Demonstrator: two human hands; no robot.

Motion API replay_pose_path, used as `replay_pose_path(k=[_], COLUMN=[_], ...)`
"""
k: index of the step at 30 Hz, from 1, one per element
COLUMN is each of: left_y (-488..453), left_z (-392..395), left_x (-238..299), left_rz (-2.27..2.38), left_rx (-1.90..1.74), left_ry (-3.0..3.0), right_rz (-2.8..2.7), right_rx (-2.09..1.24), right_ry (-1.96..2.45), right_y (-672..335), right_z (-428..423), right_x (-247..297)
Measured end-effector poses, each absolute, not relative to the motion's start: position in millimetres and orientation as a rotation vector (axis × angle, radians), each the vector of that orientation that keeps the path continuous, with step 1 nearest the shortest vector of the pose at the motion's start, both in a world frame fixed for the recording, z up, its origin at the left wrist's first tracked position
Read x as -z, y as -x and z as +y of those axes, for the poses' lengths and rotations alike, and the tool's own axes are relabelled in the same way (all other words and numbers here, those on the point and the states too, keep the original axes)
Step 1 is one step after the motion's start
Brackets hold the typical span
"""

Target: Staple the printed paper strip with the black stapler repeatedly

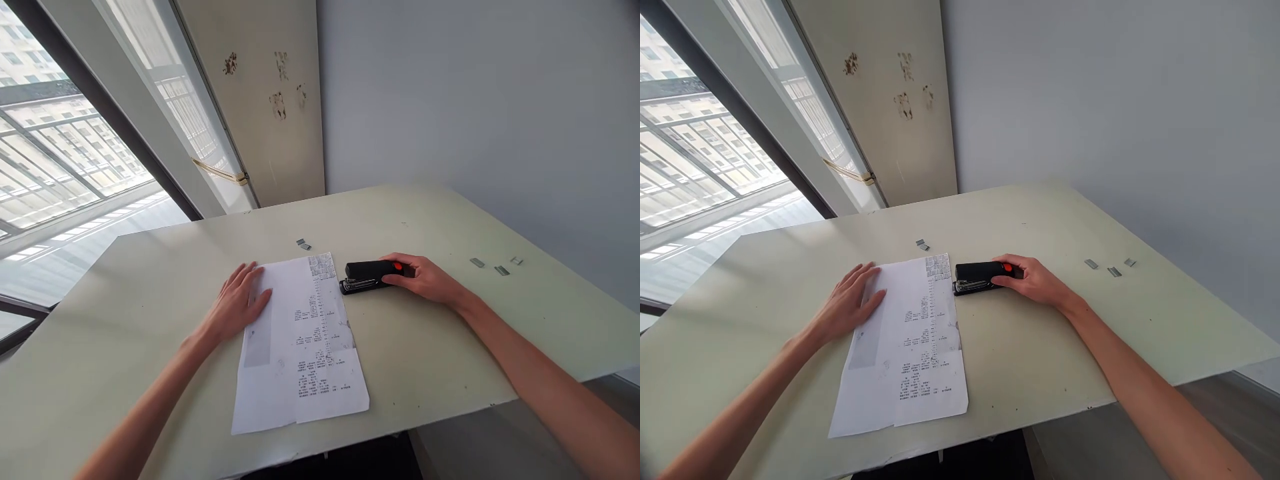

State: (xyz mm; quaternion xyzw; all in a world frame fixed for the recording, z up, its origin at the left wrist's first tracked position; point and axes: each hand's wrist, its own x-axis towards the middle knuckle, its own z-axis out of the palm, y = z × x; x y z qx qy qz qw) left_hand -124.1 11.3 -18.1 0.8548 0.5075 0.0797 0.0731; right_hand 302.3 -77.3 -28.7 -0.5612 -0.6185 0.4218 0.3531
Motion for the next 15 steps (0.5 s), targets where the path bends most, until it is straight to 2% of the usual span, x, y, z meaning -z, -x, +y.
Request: replay_pose_path(k=[6, 15], left_y=[79.7, 29.2], left_z=[50.1, 108.9], left_x=[10.5, 14.3], left_rz=[1.398, 1.189], left_rx=[-0.478, -0.416], left_ry=[-2.633, -2.805], right_rz=[-1.650, -1.644], right_rx=[-1.120, -1.152], right_ry=[1.421, 1.436], right_y=[-303.4, -306.9], right_z=[-75.1, -84.3], right_x=[26.7, 22.6])
